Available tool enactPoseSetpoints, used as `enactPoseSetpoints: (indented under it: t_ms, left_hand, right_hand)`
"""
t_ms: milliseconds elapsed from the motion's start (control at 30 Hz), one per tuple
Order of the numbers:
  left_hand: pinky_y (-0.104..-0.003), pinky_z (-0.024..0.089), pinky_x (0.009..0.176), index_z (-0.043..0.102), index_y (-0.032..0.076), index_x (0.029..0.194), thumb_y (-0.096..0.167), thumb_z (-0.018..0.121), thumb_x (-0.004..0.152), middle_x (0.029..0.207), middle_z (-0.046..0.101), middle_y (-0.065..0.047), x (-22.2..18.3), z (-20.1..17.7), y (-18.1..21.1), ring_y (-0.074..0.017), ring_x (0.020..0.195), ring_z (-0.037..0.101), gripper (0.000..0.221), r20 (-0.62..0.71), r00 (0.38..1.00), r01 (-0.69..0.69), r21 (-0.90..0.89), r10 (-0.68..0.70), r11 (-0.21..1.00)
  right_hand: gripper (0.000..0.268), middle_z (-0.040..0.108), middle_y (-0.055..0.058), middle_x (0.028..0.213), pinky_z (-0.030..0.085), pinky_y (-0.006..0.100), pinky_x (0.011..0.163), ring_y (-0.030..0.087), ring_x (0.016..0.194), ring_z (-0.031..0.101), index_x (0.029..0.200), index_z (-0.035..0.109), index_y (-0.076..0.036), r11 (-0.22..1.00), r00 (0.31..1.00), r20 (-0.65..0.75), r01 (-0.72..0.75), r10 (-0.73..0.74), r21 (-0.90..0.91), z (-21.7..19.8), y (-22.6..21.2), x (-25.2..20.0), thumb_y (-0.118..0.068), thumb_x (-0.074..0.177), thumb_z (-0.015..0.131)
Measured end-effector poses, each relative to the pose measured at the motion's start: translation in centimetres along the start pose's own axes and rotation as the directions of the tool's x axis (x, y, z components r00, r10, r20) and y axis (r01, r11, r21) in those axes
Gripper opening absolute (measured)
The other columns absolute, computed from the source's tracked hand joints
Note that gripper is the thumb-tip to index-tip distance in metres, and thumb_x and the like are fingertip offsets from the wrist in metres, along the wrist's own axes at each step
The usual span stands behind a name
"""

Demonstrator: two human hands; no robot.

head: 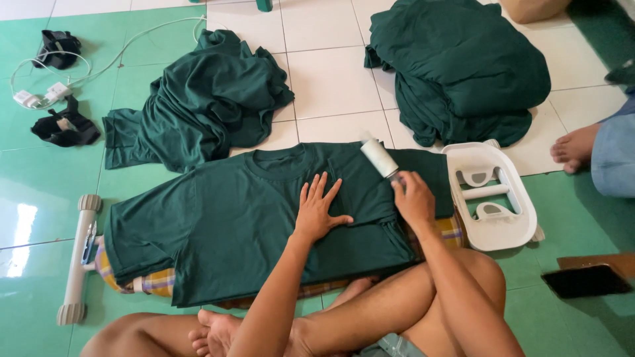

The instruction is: Using a lint roller to remove debris and lint from a green t-shirt laid out on the floor.

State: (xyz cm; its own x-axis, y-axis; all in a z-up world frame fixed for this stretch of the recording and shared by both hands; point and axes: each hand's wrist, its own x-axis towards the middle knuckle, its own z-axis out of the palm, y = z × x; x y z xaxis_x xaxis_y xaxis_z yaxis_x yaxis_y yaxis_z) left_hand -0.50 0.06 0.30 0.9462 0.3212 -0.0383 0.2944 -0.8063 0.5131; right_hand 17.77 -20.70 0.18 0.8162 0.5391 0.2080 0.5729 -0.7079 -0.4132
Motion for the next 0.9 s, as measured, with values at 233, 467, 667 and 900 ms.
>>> enactPoseSetpoints:
  t_ms: [233, 467, 667, 900]
  left_hand:
    - [-0.052, 0.008, 0.128, 0.029, 0.03, 0.163, 0.063, 0.057, 0.095, 0.17, 0.023, -0.012, -0.2, 0.2, 0.0, -0.0303, 0.158, 0.017, 0.081, -0.031, 0.999, -0.008, 0.046, 0.009, 0.999]
    - [-0.053, 0.01, 0.127, 0.027, 0.029, 0.164, 0.061, 0.051, 0.099, 0.169, 0.024, -0.012, -0.2, 0.5, 0.0, -0.0307, 0.158, 0.019, 0.075, -0.058, 0.998, -0.021, 0.089, 0.026, 0.996]
    - [-0.048, 0.014, 0.127, 0.032, 0.015, 0.161, 0.054, 0.048, 0.104, 0.164, 0.036, -0.012, -0.6, 0.9, -0.1, -0.0267, 0.155, 0.028, 0.07, -0.156, 0.988, -0.01, 0.046, 0.017, 0.999]
    - [-0.049, 0.025, 0.122, 0.044, 0.011, 0.154, 0.031, 0.053, 0.096, 0.158, 0.045, -0.011, -0.3, 3.6, -1.9, -0.0305, 0.149, 0.039, 0.062, -0.436, 0.865, -0.173, 0.204, 0.248, 0.964]
  right_hand:
    - [0.022, 0.069, 0.017, 0.1, 0.059, 0.048, 0.082, 0.041, 0.1, 0.069, 0.116, 0.069, -0.009, 0.95, 0.989, -0.151, 0.055, -0.008, 0.309, -2.0, 0.4, 0.1, -0.024, 0.1, 0.069]
    - [0.023, 0.07, 0.012, 0.099, 0.06, 0.045, 0.078, 0.036, 0.096, 0.072, 0.115, 0.071, -0.013, 0.971, 0.992, -0.065, 0.118, -0.106, 0.207, -1.5, -1.2, -0.7, -0.029, 0.099, 0.067]
    - [0.024, 0.072, 0.01, 0.097, 0.06, 0.042, 0.078, 0.033, 0.095, 0.073, 0.114, 0.07, -0.016, 0.947, 0.987, -0.024, 0.159, -0.159, 0.28, -1.9, -4.1, -1.5, -0.034, 0.098, 0.068]
    - [0.023, 0.073, 0.017, 0.094, 0.06, 0.045, 0.076, 0.036, 0.088, 0.074, 0.113, 0.069, -0.008, 0.856, 0.972, 0.102, 0.132, -0.21, 0.5, -2.0, -9.9, -5.3, -0.023, 0.097, 0.067]
